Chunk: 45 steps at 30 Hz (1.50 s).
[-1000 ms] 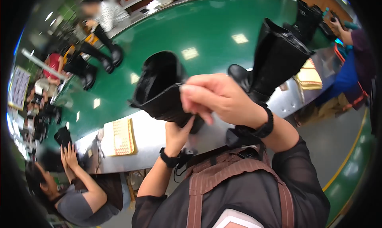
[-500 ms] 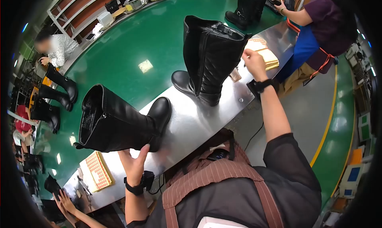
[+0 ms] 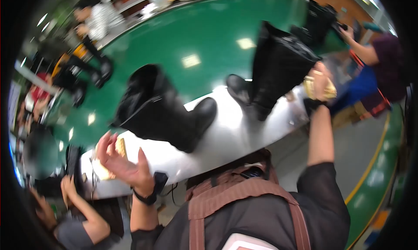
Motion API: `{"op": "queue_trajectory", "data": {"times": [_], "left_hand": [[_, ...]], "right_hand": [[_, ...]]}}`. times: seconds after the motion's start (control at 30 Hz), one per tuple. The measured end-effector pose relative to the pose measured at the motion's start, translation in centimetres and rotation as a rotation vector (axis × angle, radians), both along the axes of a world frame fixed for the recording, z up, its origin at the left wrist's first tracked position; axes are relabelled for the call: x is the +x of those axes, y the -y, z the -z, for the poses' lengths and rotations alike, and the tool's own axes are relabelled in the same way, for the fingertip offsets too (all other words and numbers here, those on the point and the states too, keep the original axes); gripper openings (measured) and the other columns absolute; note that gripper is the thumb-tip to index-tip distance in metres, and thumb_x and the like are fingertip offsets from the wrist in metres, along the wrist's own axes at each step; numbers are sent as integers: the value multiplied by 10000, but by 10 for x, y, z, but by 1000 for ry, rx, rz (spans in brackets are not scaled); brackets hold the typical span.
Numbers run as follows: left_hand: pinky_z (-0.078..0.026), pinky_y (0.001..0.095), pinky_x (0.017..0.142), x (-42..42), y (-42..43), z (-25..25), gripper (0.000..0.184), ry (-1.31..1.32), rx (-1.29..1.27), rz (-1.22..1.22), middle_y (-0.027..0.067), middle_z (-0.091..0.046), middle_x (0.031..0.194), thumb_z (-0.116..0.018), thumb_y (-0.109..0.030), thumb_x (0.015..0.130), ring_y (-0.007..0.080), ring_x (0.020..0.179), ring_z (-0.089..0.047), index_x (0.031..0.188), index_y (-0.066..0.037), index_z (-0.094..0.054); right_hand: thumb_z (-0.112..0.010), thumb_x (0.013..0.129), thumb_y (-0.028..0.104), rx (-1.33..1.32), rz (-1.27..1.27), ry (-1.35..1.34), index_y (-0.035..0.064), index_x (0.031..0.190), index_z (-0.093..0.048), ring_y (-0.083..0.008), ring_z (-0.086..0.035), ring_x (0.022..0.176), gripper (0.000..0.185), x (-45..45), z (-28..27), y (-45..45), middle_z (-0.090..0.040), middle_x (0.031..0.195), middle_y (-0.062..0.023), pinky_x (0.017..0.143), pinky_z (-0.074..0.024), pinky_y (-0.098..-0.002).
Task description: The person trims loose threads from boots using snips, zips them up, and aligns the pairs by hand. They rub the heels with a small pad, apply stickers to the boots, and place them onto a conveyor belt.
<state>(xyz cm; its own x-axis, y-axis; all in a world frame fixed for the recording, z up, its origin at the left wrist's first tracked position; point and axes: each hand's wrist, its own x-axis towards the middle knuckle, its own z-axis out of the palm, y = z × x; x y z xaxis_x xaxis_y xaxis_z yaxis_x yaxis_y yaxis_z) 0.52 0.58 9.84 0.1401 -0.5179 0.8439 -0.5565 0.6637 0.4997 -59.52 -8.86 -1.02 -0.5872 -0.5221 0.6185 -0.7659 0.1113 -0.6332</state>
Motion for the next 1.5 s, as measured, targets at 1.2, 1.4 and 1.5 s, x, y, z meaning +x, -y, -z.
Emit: {"op": "queue_trajectory", "data": {"times": [1.2, 1.4, 1.5], "left_hand": [[-301, 339, 850, -69, 17, -42, 286, 254, -126, -229, 8, -560, 1013, -795, -62, 616, 233, 978, -434, 850, -196, -697], [-299, 342, 850, -75, 18, -43, 277, 261, -130, -217, 8, -562, 1011, -800, -68, 615, 231, 978, -438, 838, -197, -697], [-300, 340, 855, -79, 13, -43, 290, 287, -112, -233, 16, -562, 1020, -810, -76, 620, 238, 997, -440, 853, -204, -693]], "right_hand": [[-729, 769, 111, 127, -953, -255, -41, 793, -627, -129, -533, 572, 185, 337, -224, -98, -582, 664, -78, 523, -392, -252], [-698, 789, 71, 115, -850, -126, -38, 836, -617, -39, -475, 607, 144, 325, -229, -110, -549, 709, -8, 525, -331, -184], [-744, 753, 135, 95, -951, -265, 6, 803, -620, -170, -556, 583, 186, 333, -216, -98, -594, 693, -63, 543, -422, -281]]}}
